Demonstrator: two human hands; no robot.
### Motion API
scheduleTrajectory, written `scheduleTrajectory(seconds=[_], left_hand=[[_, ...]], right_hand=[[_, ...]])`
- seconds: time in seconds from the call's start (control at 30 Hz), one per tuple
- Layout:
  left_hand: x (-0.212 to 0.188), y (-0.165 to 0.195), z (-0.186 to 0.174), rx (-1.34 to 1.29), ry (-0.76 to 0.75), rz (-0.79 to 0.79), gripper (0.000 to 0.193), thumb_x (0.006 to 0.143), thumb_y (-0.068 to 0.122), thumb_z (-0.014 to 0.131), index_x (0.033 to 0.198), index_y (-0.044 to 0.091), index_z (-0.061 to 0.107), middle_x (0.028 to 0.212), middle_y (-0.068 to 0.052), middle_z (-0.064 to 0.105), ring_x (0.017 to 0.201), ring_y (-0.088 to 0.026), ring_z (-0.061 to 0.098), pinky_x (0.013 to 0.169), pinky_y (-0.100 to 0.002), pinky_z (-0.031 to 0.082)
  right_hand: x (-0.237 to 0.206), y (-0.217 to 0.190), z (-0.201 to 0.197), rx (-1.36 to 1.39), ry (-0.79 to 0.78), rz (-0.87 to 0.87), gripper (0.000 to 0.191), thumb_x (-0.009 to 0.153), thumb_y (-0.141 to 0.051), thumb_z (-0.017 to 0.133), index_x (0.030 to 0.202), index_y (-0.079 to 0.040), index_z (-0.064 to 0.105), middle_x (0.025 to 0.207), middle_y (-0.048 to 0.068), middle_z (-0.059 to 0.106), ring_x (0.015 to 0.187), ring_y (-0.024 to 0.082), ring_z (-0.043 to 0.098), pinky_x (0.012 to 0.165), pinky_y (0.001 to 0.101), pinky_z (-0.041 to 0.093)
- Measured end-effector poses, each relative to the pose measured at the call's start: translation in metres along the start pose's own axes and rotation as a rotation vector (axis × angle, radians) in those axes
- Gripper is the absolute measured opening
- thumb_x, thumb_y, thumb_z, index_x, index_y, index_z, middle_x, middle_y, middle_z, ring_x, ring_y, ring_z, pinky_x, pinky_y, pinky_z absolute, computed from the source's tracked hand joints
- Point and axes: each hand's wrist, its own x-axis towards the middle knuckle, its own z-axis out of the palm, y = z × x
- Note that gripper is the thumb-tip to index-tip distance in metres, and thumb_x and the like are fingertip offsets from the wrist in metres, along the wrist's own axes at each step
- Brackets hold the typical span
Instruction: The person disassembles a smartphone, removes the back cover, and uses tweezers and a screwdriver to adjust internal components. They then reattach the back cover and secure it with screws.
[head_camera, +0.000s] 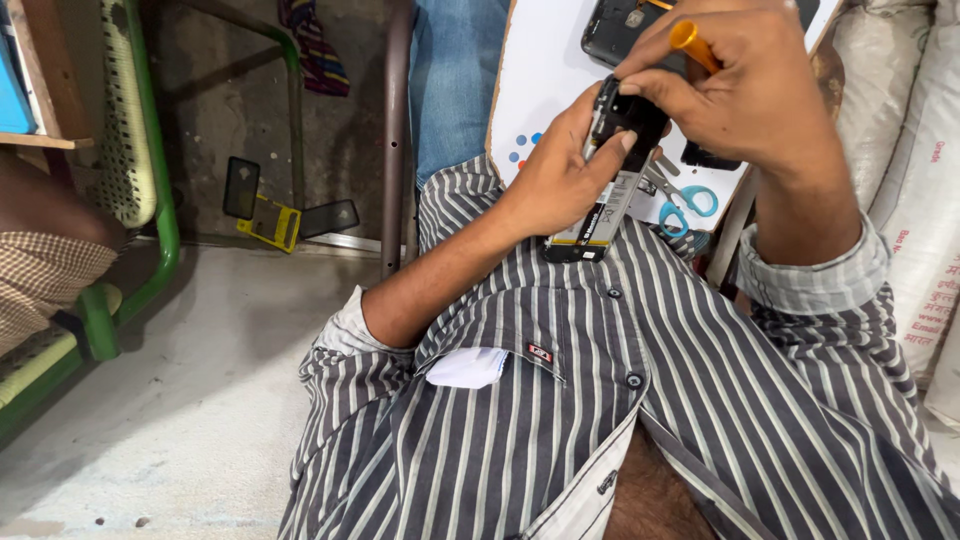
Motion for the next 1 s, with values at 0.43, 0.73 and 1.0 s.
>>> scheduleTrajectory(seconds=[0.43, 0.73, 1.0], left_hand=[[0.007, -0.010, -0.003, -0.285, -0.060, -0.052, 0.026, 0.111, 0.009, 0.051, 0.136, -0.001, 0.049, 0.119, -0.014, 0.073, 0.109, -0.019, 0.075, 0.099, -0.035, 0.065], [0.006, -0.015, -0.002, -0.213, -0.042, -0.077, 0.029, 0.109, 0.003, 0.051, 0.137, -0.002, 0.047, 0.112, -0.013, 0.074, 0.107, -0.018, 0.074, 0.097, -0.033, 0.063], [0.011, -0.021, -0.004, -0.367, -0.052, -0.050, 0.029, 0.112, 0.005, 0.052, 0.140, 0.000, 0.047, 0.122, -0.016, 0.072, 0.112, -0.022, 0.075, 0.100, -0.037, 0.065]], right_hand=[[0.007, 0.008, 0.009, 0.241, -0.022, 0.349, 0.008, 0.097, -0.004, 0.079, 0.102, -0.002, 0.073, 0.070, 0.000, 0.053, 0.055, 0.002, 0.036, 0.054, 0.0220, 0.030], [0.016, -0.014, 0.011, 0.007, -0.025, 0.304, 0.008, 0.094, -0.002, 0.075, 0.098, 0.002, 0.070, 0.063, 0.001, 0.048, 0.052, 0.006, 0.038, 0.049, 0.0252, 0.028], [0.005, 0.007, 0.015, 0.312, 0.067, 0.372, 0.020, 0.108, -0.020, 0.058, 0.109, 0.000, 0.062, 0.082, -0.001, 0.059, 0.063, 0.004, 0.048, 0.056, 0.0209, 0.038]])
